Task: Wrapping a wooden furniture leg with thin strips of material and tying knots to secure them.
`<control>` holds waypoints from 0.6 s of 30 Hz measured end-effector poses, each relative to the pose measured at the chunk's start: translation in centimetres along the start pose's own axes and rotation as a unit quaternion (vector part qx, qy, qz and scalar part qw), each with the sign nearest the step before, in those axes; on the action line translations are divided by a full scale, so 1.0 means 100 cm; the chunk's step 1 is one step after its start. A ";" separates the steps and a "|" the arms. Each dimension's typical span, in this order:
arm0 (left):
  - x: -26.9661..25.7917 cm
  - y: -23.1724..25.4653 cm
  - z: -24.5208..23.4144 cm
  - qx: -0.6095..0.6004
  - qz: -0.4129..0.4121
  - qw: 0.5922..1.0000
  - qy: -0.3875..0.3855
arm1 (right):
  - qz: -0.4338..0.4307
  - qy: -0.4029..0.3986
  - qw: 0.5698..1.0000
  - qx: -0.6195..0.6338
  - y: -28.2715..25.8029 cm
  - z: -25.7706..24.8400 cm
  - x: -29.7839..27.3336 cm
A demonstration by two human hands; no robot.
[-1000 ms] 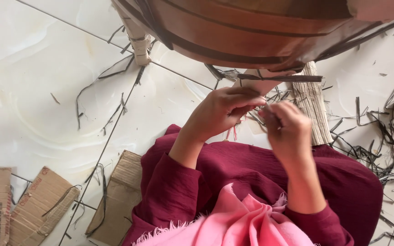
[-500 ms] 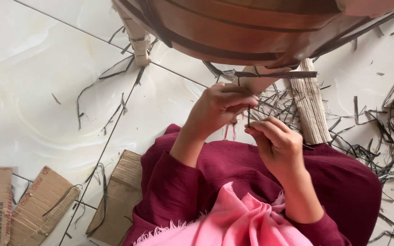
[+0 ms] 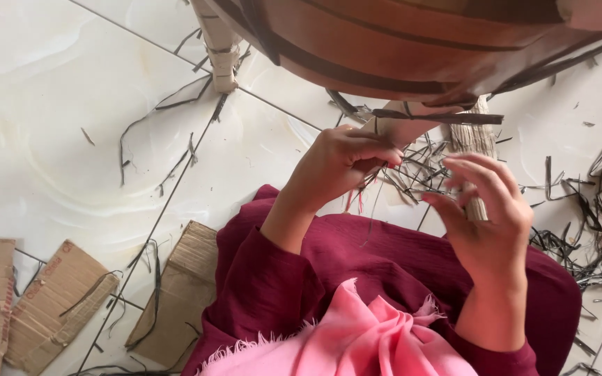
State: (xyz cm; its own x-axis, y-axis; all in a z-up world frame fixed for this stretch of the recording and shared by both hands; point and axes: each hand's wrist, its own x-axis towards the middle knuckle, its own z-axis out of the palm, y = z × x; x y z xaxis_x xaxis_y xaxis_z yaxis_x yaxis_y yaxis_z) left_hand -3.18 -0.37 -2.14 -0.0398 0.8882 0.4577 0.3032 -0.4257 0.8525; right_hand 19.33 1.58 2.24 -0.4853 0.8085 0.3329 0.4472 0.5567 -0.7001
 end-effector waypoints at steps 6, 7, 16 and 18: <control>-0.008 -0.014 0.001 -0.034 0.006 0.999 0.012 | -0.117 0.056 0.992 -0.001 0.020 0.043 0.022; -0.008 -0.013 -0.002 -0.034 0.002 0.999 0.014 | -0.117 0.053 0.992 0.000 0.024 0.046 0.020; -0.007 -0.008 -0.013 -0.086 0.008 0.996 -0.005 | -0.059 0.158 0.986 0.014 0.039 0.083 0.014; -0.006 -0.007 -0.016 -0.104 0.008 0.994 -0.021 | -0.025 0.182 0.982 0.036 0.045 0.086 0.013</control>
